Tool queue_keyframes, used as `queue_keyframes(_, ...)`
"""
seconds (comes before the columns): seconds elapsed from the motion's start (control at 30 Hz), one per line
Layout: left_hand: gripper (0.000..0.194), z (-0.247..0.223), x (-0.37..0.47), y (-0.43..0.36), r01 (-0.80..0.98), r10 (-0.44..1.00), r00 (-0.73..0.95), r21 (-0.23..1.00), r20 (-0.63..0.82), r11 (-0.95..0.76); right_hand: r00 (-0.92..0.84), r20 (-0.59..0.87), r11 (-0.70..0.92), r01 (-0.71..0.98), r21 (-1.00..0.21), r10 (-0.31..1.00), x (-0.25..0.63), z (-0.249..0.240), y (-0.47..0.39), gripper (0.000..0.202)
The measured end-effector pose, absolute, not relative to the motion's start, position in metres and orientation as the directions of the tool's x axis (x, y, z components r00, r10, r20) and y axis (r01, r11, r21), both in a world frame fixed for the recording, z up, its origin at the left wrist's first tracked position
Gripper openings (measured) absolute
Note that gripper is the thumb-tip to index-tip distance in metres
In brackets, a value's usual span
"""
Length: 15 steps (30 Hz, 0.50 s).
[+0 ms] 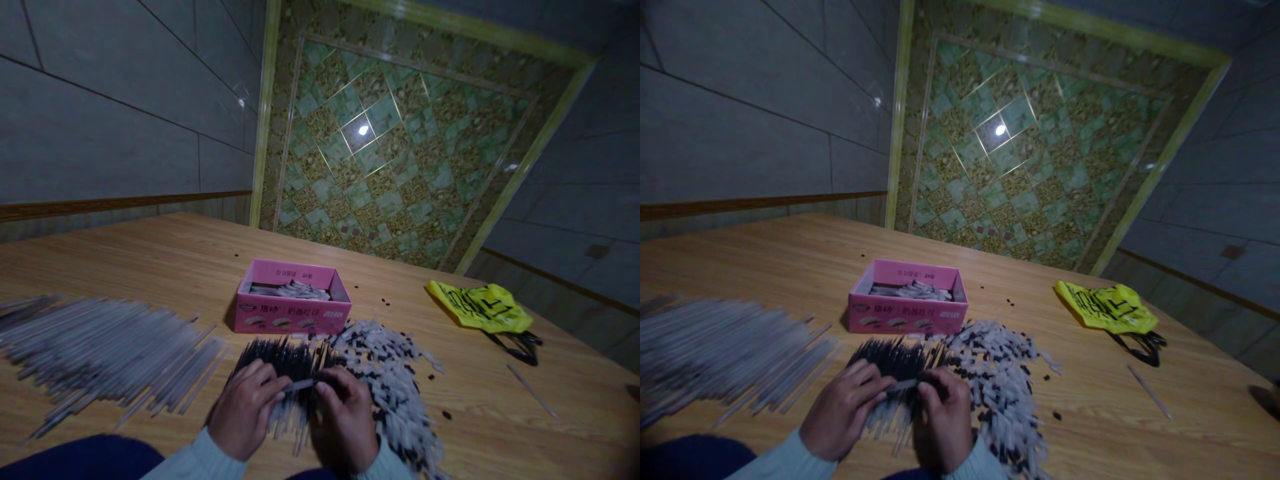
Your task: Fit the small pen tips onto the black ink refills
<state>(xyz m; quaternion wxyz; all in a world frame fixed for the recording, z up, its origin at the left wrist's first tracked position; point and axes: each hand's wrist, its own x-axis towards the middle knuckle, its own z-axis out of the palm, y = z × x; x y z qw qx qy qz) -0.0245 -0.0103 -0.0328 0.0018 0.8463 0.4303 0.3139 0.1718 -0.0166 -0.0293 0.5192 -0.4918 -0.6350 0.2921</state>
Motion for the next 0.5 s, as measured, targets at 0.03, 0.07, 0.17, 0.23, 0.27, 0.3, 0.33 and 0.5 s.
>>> queue_keyframes(0.03, 0.026, -0.0332, -0.0242, -0.0104, 0.729, 0.733, 0.434, 0.273, 0.524, -0.627, 0.027, 0.367, 0.339, 0.327, -0.882, 0.930, 0.1715, -0.0295, -0.0167, 0.009)
queue_keyframes(0.07, 0.026, -0.0334, -0.0239, -0.0106, 0.731, 0.736, 0.436, 0.273, 0.518, -0.625, 0.028, 0.365, 0.335, 0.335, -0.881, 0.931, 0.1711, -0.0299, -0.0167, 0.010)
queue_keyframes(0.17, 0.025, -0.0319, -0.0226, -0.0126, 0.733, 0.740, 0.435, 0.275, 0.512, -0.622, 0.018, 0.372, 0.336, 0.393, -0.856, 0.928, 0.1704, -0.0325, -0.0163, 0.013)
queue_keyframes(0.23, 0.025, -0.0298, -0.0217, -0.0141, 0.733, 0.741, 0.440, 0.275, 0.507, -0.623, 0.013, 0.375, 0.329, 0.450, -0.830, 0.927, 0.1706, -0.0352, -0.0154, 0.023)
queue_keyframes(0.27, 0.025, -0.0288, -0.0214, -0.0146, 0.734, 0.743, 0.442, 0.275, 0.502, -0.622, 0.007, 0.368, 0.322, 0.471, -0.821, 0.930, 0.1710, -0.0364, -0.0150, 0.029)
queue_keyframes(0.3, 0.025, -0.0281, -0.0213, -0.0148, 0.734, 0.745, 0.443, 0.275, 0.499, -0.621, -0.002, 0.356, 0.312, 0.483, -0.818, 0.935, 0.1715, -0.0371, -0.0147, 0.036)
queue_keyframes(0.33, 0.026, -0.0277, -0.0214, -0.0147, 0.735, 0.747, 0.442, 0.277, 0.497, -0.619, -0.014, 0.340, 0.304, 0.485, -0.820, 0.940, 0.1721, -0.0372, -0.0146, 0.040)
queue_keyframes(0.5, 0.027, -0.0287, -0.0241, -0.0134, 0.749, 0.760, 0.424, 0.281, 0.493, -0.600, -0.071, 0.359, 0.355, 0.418, -0.836, 0.931, 0.1747, -0.0301, -0.0171, 0.017)
